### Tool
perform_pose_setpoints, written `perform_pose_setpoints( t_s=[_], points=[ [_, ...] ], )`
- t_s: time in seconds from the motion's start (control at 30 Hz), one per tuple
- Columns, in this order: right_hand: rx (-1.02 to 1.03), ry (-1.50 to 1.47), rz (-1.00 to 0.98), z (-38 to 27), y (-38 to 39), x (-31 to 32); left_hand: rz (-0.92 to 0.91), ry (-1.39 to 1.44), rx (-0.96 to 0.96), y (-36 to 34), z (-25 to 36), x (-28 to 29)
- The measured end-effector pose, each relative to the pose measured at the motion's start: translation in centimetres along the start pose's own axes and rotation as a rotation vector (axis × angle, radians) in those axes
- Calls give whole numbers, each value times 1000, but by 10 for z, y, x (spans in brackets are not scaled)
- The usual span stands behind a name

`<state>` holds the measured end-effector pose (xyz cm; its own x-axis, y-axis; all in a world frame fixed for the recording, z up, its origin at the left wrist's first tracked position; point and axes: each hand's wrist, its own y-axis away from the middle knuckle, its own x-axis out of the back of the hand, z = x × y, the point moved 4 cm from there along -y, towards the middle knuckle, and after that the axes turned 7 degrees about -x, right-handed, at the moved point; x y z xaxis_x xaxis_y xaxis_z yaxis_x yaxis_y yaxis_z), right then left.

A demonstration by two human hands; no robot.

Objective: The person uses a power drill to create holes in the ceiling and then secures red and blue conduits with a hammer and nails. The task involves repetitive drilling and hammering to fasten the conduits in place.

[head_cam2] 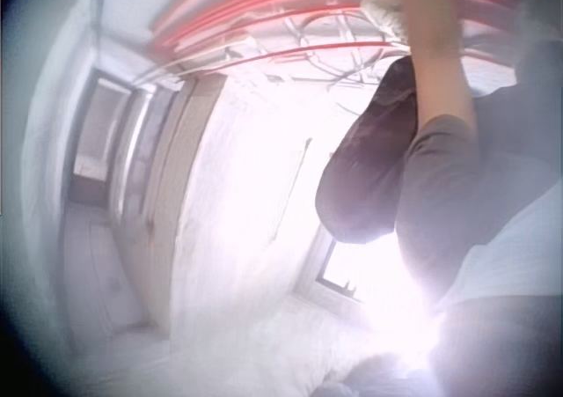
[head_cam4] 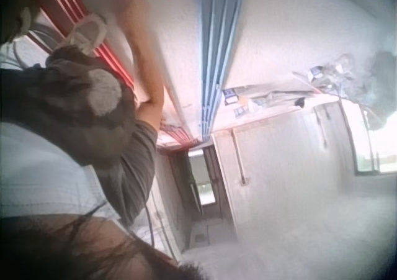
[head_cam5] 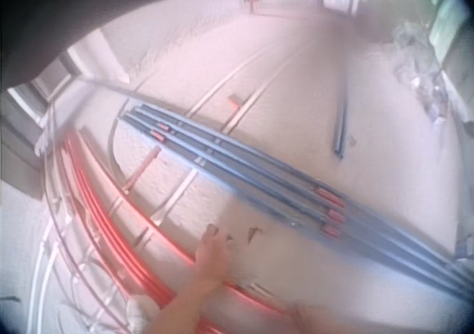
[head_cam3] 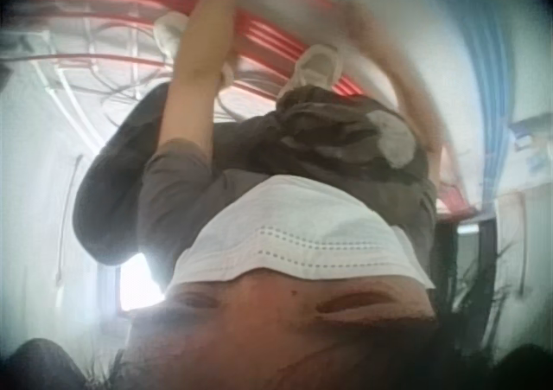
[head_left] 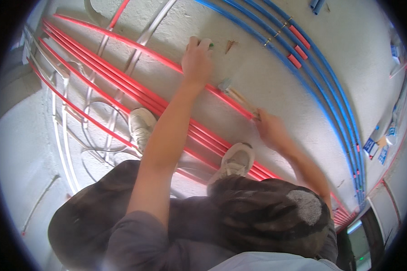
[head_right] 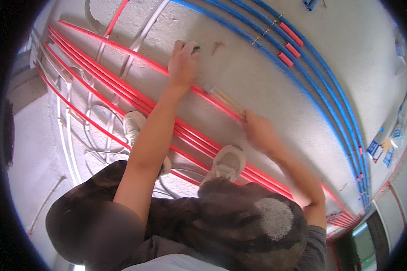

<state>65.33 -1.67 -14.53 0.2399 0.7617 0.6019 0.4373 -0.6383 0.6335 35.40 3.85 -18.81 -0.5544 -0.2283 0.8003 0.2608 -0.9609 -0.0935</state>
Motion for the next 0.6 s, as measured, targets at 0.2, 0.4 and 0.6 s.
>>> perform_pose_setpoints(
  t_s=[0.2, 0.4, 0.6],
  points=[
    [17, -304, 70, -11, -9, 19, -345, -372, -468, -31, -21, 50],
    [-24, -219, 11, -65, -10, 79, -801, -510, -778, -62, -8, 274],
    [171, 91, -145, -171, -17, 126, -455, -277, -173, -20, -97, 333]
  ],
)
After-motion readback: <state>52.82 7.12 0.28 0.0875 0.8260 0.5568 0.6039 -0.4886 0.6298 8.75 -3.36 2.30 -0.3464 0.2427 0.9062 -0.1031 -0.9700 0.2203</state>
